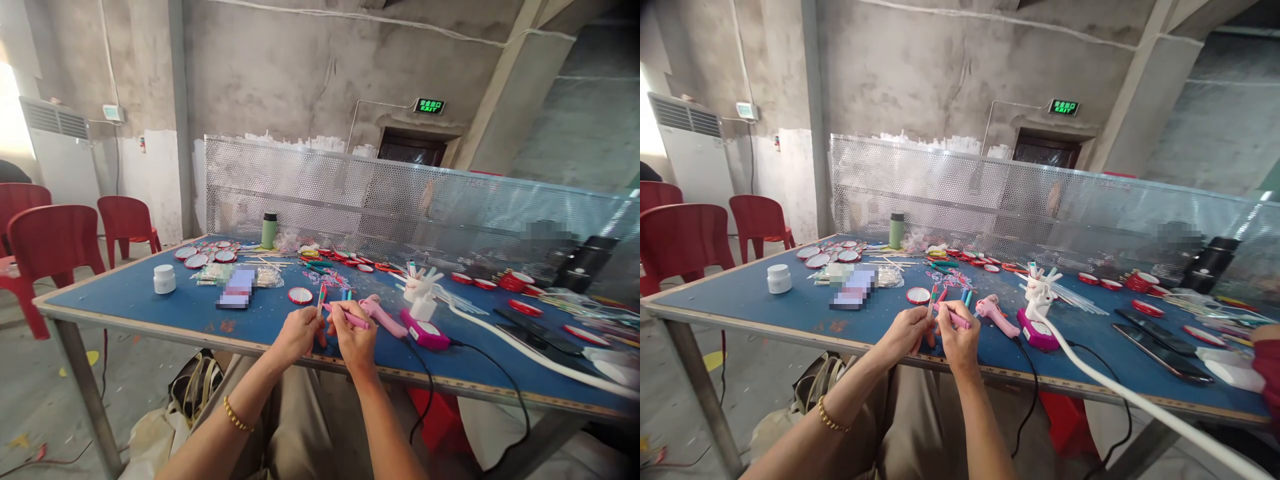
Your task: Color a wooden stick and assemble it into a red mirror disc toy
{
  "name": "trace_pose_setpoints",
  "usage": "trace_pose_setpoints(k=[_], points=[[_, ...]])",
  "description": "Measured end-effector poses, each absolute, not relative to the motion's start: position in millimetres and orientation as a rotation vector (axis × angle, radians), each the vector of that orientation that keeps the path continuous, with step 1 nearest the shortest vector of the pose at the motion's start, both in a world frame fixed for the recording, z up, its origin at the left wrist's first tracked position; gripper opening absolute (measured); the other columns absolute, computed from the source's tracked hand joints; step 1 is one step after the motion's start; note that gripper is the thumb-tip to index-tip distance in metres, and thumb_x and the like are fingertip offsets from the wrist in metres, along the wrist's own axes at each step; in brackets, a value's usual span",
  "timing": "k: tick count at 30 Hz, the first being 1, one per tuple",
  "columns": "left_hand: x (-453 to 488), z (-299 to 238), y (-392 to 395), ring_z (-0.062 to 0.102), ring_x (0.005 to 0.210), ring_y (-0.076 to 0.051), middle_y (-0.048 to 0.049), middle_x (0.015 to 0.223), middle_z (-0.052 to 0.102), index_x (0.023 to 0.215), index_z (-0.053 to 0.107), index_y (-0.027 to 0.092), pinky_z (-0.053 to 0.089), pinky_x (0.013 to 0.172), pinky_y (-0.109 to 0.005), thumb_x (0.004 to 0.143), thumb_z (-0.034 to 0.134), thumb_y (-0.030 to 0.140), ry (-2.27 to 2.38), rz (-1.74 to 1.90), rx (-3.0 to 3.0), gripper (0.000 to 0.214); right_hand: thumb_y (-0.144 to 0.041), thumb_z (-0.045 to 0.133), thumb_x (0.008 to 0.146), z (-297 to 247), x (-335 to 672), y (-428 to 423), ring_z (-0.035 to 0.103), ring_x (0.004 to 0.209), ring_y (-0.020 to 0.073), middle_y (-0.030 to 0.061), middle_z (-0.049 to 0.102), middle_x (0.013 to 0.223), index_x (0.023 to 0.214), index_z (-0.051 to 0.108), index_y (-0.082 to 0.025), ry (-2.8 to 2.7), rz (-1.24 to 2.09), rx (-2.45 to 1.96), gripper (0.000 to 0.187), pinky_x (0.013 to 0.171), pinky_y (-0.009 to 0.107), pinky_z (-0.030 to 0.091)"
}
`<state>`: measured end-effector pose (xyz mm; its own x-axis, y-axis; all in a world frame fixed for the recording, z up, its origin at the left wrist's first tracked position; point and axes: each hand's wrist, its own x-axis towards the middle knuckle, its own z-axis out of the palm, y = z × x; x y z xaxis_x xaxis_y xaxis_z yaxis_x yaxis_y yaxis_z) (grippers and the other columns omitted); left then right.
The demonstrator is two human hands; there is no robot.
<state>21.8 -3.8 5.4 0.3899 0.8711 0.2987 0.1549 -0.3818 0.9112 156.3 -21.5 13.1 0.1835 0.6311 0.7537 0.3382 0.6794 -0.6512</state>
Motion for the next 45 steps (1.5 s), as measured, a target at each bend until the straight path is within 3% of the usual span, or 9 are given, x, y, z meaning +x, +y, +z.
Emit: trace_pose_setpoints(k=[45], points=[[22.9,8.0,-3.1,0.046,0.034,-0.008,-0.0015,0.062,0.069,0.073,0.053,0.020,0.032,0.040,-0.021,0.091,0.044,0.046,0.905,1.038,1.734,0.033,-0.043,0.062,0.090,11.8,156.7,-19.2,0.056,0.041,0.0113,-0.0033,0.061,0.058,0.075,0.062,-0.021,-1.402,0.212,-0.905,0.027,0.041,0.024,0.045]])
